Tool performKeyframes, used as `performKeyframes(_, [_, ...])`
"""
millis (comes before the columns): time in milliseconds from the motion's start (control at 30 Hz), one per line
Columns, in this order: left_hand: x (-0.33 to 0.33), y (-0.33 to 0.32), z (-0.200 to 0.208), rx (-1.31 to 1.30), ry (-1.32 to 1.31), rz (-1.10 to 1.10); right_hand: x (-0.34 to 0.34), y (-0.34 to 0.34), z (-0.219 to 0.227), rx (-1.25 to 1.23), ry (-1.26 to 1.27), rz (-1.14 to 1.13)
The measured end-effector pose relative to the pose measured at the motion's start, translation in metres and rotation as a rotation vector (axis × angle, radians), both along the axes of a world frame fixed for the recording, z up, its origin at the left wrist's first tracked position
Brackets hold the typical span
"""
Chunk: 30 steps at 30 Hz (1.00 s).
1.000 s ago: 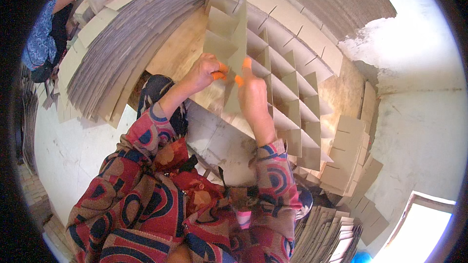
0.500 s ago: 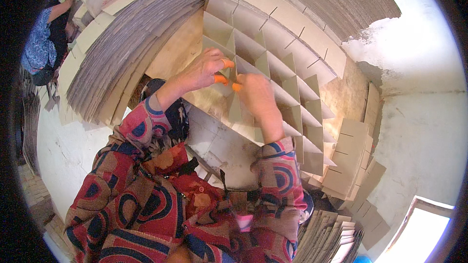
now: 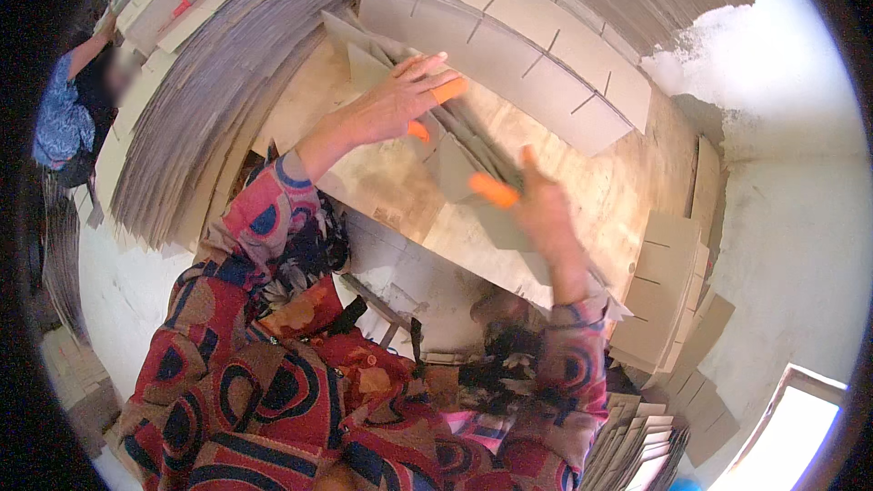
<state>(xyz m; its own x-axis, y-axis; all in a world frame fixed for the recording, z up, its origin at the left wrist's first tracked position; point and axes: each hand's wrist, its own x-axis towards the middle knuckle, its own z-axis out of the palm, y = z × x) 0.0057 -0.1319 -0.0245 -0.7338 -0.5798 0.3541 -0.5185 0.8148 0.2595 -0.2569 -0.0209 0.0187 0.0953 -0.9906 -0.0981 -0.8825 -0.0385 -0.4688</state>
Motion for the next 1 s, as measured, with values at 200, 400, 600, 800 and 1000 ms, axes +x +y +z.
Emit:
performKeyframes(200, [-0.013,-0.021,-0.007,0.108,0.005,-0.126,0.006,0.015,-0.044,-0.072,0.240,-0.114])
performKeyframes(400, [0.013,-0.016,-0.006,0.028,0.024,-0.229,0.008,0.008,-0.036,-0.219,0.239,0.087])
performKeyframes(600, [0.041,0.076,0.092,-0.290,0.012,-0.111,0.041,0.068,0.034,-0.498,0.307,-0.038])
performKeyframes(800, [0.121,0.092,0.164,-0.837,0.042,0.316,0.010,0.098,0.084,-1.068,0.663,-0.129])
performKeyframes(1000, [0.257,0.037,0.141,-0.877,-0.342,0.894,-0.051,0.116,0.067,-0.802,0.723,-0.184])
